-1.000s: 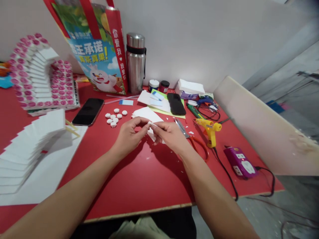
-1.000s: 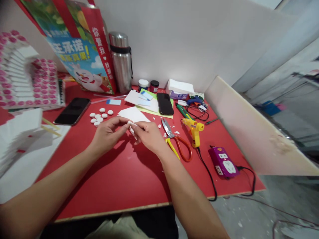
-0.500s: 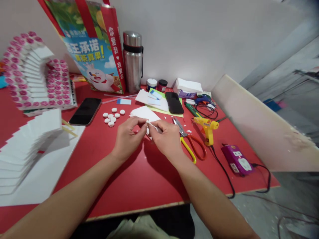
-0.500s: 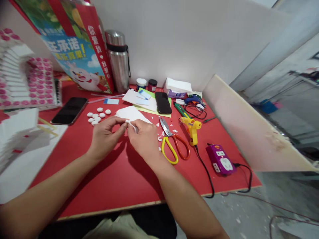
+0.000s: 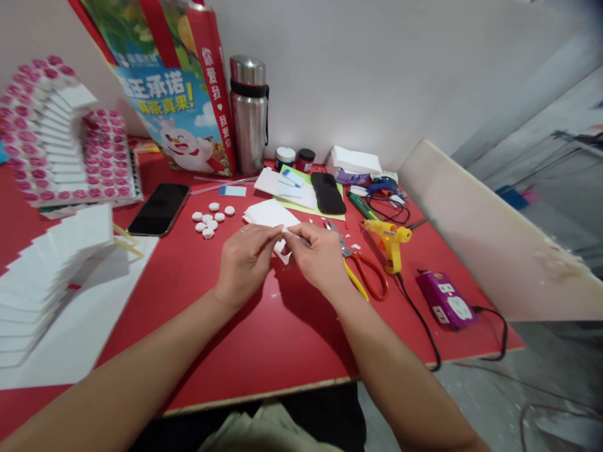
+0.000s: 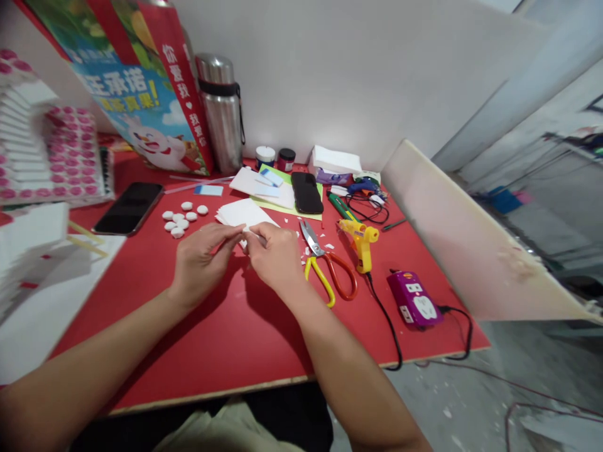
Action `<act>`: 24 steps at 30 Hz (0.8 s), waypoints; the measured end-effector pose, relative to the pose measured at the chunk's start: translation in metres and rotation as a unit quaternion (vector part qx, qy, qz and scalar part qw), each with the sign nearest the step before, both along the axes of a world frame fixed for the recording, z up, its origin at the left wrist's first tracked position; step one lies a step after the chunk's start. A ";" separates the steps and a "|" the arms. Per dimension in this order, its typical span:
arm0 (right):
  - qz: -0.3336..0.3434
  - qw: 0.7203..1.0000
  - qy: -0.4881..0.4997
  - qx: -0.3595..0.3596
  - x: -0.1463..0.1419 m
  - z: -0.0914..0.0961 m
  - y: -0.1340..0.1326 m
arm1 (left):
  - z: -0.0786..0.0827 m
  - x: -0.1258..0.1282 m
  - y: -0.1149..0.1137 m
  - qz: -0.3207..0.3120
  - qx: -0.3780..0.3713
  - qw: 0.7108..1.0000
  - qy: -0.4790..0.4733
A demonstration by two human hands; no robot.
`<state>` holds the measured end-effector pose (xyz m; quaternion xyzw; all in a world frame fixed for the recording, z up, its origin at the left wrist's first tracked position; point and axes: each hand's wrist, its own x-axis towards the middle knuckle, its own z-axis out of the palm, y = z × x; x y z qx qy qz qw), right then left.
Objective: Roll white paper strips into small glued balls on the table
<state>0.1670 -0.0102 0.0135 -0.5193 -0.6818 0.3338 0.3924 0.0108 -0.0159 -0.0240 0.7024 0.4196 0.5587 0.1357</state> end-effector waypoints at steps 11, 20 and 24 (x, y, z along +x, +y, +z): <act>0.050 0.998 -0.002 -0.044 0.007 -0.005 0.009 | 0.007 -0.011 0.009 -0.141 -0.282 0.934 -0.169; 0.041 0.958 0.182 -0.217 0.008 0.005 0.013 | 0.010 -0.009 0.006 -0.110 -0.229 0.961 -0.107; 0.116 0.837 0.327 -0.422 0.022 0.006 0.026 | 0.010 -0.014 0.009 -0.125 -0.245 0.958 -0.078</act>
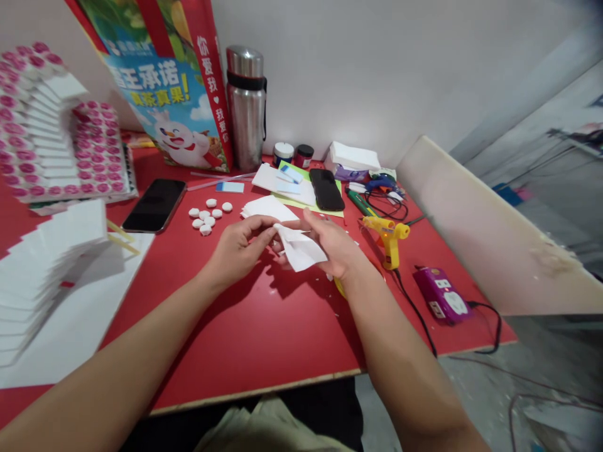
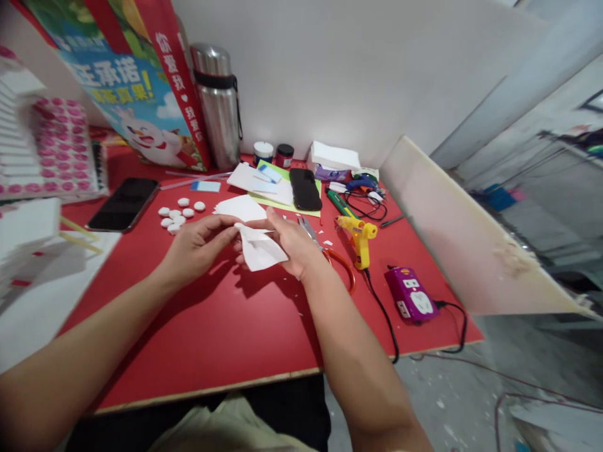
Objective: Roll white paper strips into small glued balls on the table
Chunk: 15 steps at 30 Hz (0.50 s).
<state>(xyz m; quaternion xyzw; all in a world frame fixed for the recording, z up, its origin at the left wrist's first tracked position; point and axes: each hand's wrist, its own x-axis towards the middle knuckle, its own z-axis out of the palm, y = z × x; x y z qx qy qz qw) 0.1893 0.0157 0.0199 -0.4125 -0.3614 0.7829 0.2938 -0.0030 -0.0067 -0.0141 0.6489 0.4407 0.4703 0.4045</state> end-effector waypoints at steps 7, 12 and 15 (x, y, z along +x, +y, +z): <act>0.095 0.985 0.128 -0.061 -0.001 -0.005 0.000 | 0.003 -0.004 0.002 -0.004 0.059 0.997 0.048; 0.068 0.990 0.114 -0.042 -0.006 -0.007 -0.004 | 0.001 -0.006 0.004 0.000 0.056 0.997 0.050; 0.050 0.994 0.088 -0.038 -0.008 -0.007 -0.005 | -0.001 -0.006 0.003 -0.006 0.064 0.996 0.059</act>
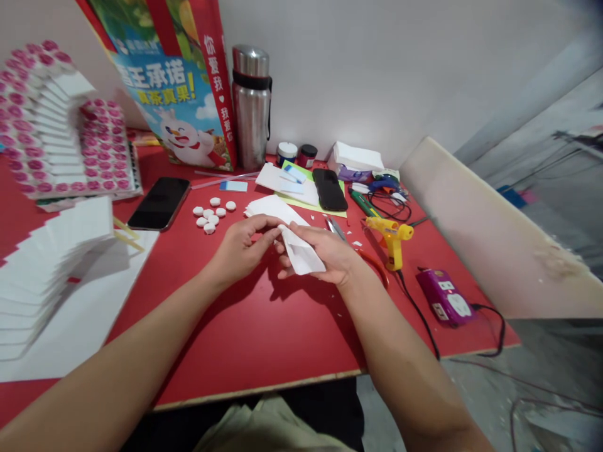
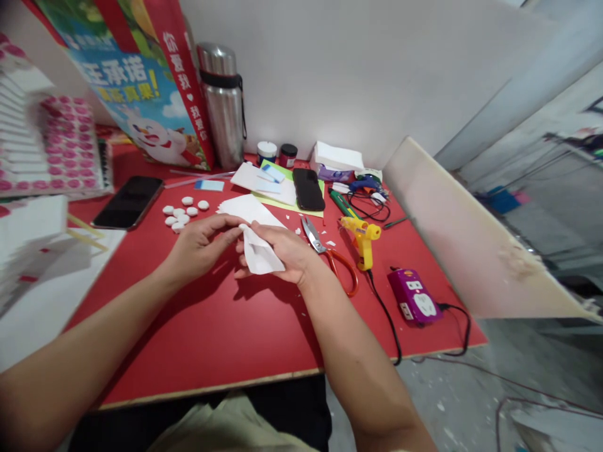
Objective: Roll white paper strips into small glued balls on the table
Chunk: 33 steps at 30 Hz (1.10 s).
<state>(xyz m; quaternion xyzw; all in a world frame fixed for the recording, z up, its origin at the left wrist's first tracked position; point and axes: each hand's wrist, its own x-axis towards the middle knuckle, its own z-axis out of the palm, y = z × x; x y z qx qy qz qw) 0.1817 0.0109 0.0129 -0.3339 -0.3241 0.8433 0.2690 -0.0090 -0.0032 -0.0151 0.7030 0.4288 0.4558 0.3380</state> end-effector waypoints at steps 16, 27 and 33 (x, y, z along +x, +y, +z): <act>-0.053 0.997 -0.031 0.056 -0.005 0.006 -0.005 | 0.005 0.004 -0.002 0.030 -0.030 0.998 -0.043; -0.121 0.894 -0.297 0.314 -0.011 -0.001 -0.010 | 0.005 0.006 -0.002 0.043 -0.063 0.994 -0.077; -0.163 0.768 -0.412 0.462 -0.014 -0.007 -0.010 | 0.002 0.011 -0.004 0.045 -0.061 0.993 -0.092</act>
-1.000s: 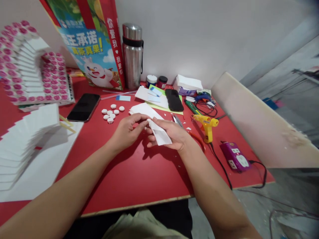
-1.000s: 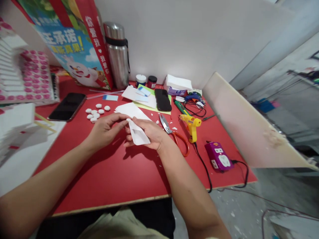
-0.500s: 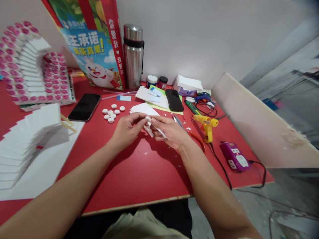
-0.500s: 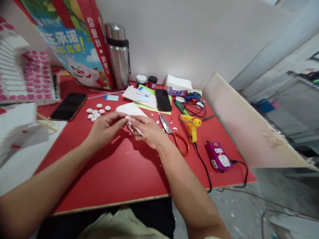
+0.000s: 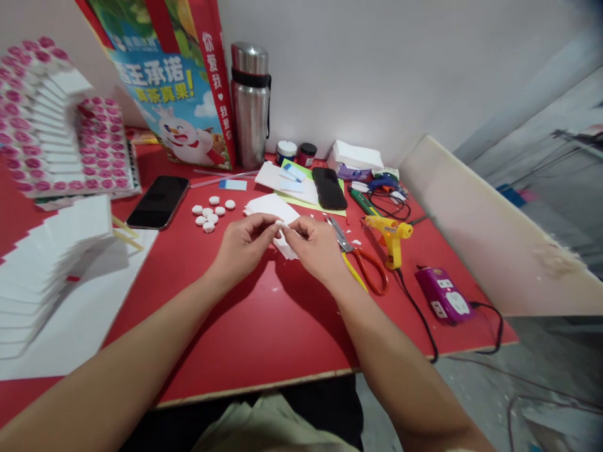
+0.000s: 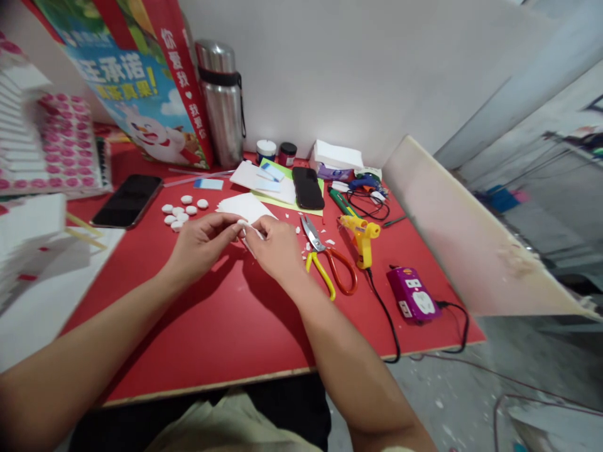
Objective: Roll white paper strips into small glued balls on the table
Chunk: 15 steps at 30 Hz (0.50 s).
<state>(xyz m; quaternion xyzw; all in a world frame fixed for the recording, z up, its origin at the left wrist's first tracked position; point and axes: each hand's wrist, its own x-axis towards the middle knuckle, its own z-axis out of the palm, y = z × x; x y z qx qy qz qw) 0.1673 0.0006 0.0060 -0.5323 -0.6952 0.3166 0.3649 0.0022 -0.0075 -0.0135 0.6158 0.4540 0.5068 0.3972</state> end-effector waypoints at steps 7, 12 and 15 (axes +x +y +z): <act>-0.005 0.999 -0.014 0.044 -0.007 0.003 -0.008 | -0.002 0.003 -0.006 0.062 0.143 0.980 0.126; 0.015 0.998 -0.023 0.052 -0.002 0.005 -0.009 | -0.009 0.006 -0.010 0.075 0.181 0.964 0.178; 0.015 0.997 -0.047 0.057 0.004 0.007 -0.007 | -0.007 0.005 -0.010 0.061 0.152 0.977 0.135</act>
